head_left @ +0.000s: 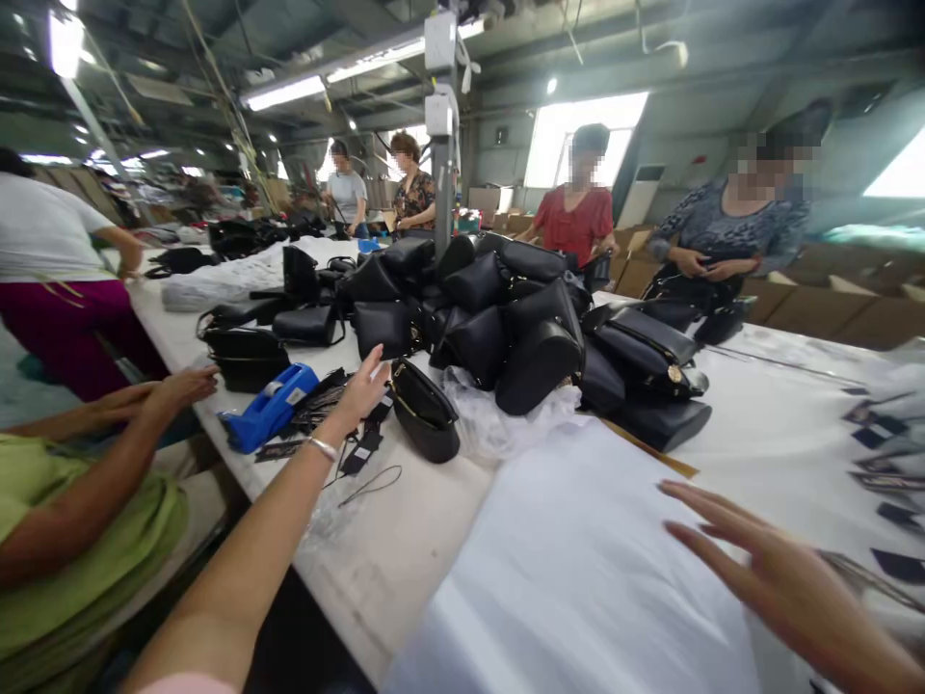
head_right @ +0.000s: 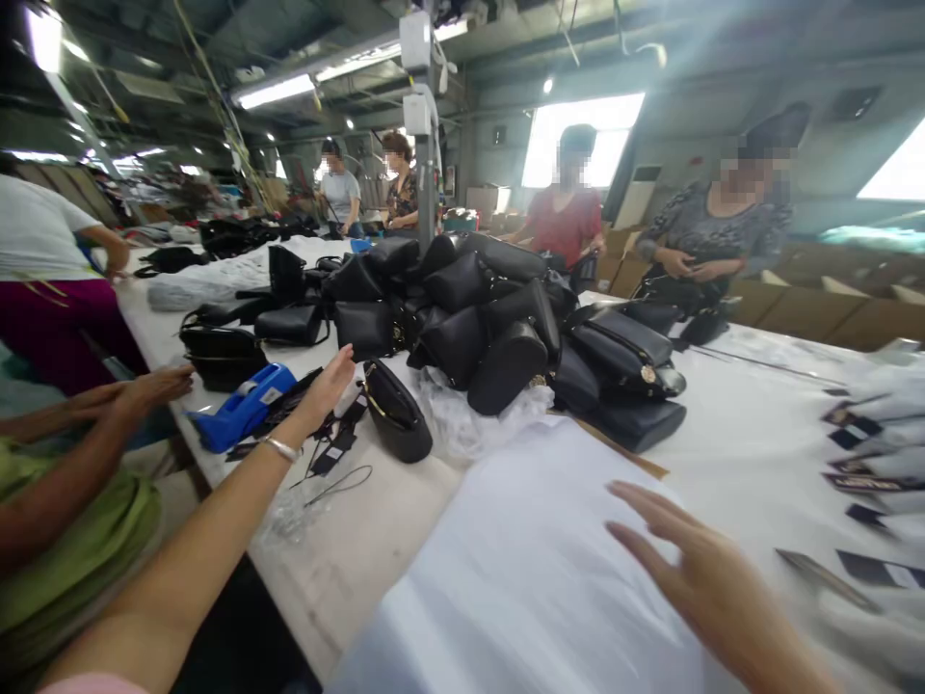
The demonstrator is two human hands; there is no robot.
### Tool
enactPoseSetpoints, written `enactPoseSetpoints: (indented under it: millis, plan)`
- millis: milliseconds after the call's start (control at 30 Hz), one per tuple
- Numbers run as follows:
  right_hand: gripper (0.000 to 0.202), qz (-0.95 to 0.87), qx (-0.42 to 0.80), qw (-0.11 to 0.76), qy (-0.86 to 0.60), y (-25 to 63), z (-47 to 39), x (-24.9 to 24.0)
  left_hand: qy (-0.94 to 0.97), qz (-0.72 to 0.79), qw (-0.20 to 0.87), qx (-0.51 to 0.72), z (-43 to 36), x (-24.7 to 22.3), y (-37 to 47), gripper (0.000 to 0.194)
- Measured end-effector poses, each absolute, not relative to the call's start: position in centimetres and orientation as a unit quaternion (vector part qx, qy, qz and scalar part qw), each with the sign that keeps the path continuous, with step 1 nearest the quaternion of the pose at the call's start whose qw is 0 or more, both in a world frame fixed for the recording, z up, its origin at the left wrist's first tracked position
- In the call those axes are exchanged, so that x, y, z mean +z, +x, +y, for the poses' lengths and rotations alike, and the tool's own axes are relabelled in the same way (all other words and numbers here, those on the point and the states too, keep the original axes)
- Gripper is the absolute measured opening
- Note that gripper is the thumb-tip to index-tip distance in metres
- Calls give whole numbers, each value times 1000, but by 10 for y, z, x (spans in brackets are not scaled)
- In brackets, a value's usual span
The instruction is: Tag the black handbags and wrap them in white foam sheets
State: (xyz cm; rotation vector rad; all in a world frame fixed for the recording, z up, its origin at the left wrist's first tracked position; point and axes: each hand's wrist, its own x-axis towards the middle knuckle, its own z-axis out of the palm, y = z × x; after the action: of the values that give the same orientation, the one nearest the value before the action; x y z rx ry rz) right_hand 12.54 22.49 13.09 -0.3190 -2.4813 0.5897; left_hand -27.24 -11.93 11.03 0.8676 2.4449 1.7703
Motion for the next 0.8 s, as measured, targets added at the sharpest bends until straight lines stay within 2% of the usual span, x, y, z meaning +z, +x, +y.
enactPoseSetpoints:
  millis: [67,133,233,333,500,633,700,800]
  plan:
    - [45,-946,226,208,-103,86,186,130,288,796,35,531,-130,102,-303,100]
    - [52,-941,281,182,-48,23,145,122,310,806,70,499,-137,93,-325,114]
    - [68,-919,357,157,-49,-73,99,100,347,810,106,461,-141,85,-346,120]
    - [73,-896,407,147,-96,-134,75,80,387,805,123,432,-139,83,-357,112]
    - [35,-873,445,174,-92,-154,68,65,414,818,91,388,-136,85,-356,86]
    - [18,-865,453,194,-96,-121,85,76,416,831,53,366,-142,100,-332,77]
    - [17,-862,459,196,-86,-89,97,89,438,827,47,349,-145,113,-311,69]
    - [25,-863,461,197,-71,-28,114,113,523,802,47,285,-140,131,-272,45]
